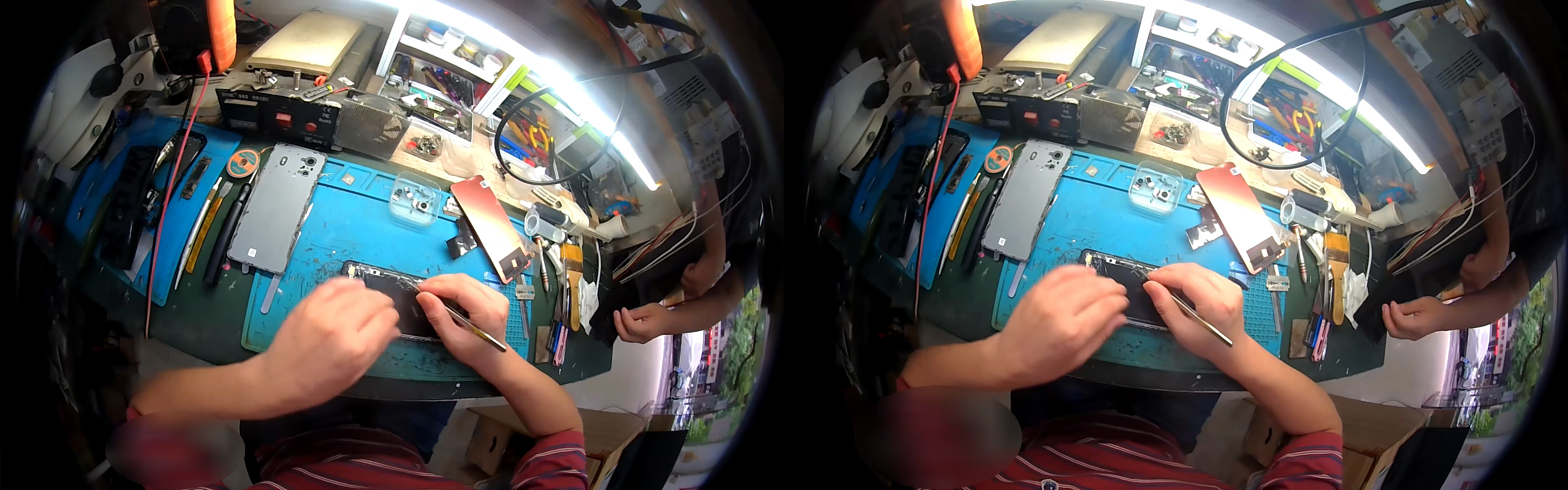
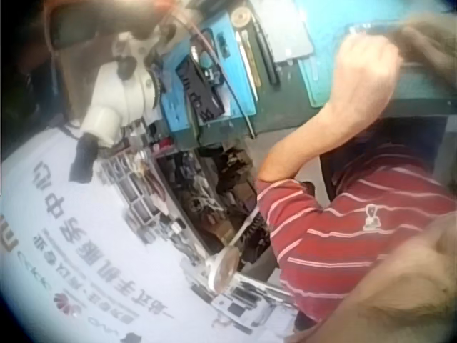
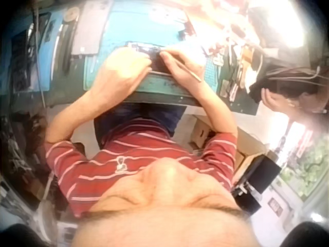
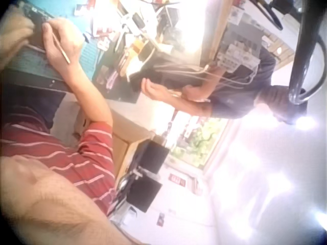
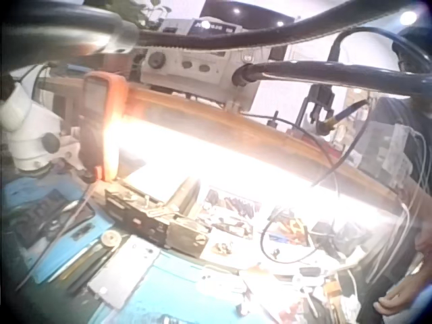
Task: The person disassembles a smartphone on a workbench, using a metal spudger and screwdriver to pry and unscrew components. They remove the back cover and internal parts, then reassemble the device by aligning and securing the components back into place.
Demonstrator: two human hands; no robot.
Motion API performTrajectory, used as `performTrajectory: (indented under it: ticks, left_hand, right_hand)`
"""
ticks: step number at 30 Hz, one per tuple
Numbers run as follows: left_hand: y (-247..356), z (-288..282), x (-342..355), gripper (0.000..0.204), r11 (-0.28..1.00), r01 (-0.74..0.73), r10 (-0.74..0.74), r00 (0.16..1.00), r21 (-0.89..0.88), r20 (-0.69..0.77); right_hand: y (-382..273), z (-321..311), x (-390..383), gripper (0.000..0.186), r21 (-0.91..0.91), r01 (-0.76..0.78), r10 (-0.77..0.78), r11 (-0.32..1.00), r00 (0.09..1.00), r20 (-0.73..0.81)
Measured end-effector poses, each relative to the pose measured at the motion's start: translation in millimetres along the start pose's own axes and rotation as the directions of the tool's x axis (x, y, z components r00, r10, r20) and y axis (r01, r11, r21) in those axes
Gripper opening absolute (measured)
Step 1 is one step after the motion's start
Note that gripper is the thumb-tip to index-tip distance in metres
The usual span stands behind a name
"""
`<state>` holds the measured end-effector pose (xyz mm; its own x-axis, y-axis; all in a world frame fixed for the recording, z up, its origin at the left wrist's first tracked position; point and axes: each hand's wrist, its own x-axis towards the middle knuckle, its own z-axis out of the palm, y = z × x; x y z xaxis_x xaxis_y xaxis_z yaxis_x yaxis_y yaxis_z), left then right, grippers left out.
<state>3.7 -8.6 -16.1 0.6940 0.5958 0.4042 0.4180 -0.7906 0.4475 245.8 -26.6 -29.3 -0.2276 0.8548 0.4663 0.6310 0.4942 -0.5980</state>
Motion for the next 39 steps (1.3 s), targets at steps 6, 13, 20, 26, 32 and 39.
performTrajectory:
  ticks: [6, 13, 20, 26, 32, 39]
  left_hand:
    - [-34, -1, 24, 0.015, 0.988, 0.007, 0.002, 0.998, 0.153, -0.058]
    - [-36, 6, 36, 0.016, 0.984, -0.032, 0.033, 0.999, 0.178, -0.006]
    - [-44, 7, 48, 0.014, 0.940, -0.186, 0.176, 0.983, 0.285, 0.059]
    - [-51, 11, 48, 0.009, 0.857, -0.307, 0.298, 0.951, 0.415, 0.087]
    - [-48, 11, 48, 0.009, 0.841, -0.297, 0.285, 0.954, 0.452, 0.097]
    - [-51, 10, 46, 0.014, 0.917, -0.184, 0.188, 0.982, 0.354, 0.025]
  right_hand:
    - [2, 0, 3, 0.010, 0.029, -0.043, 0.042, 0.999, 0.998, 0.037]
    - [8, 2, 2, 0.013, 0.188, -0.157, 0.145, 0.970, 0.987, 0.072]
    - [8, 0, 2, 0.012, 0.262, -0.236, 0.212, 0.936, 0.970, 0.114]
    - [12, 4, 0, 0.015, 0.308, -0.265, 0.247, 0.914, 0.964, 0.097]
    - [7, 5, -1, 0.014, 0.357, -0.279, 0.280, 0.892, 0.959, 0.051]
    - [8, 1, -4, 0.014, 0.402, -0.342, 0.333, 0.849, 0.938, 0.096]
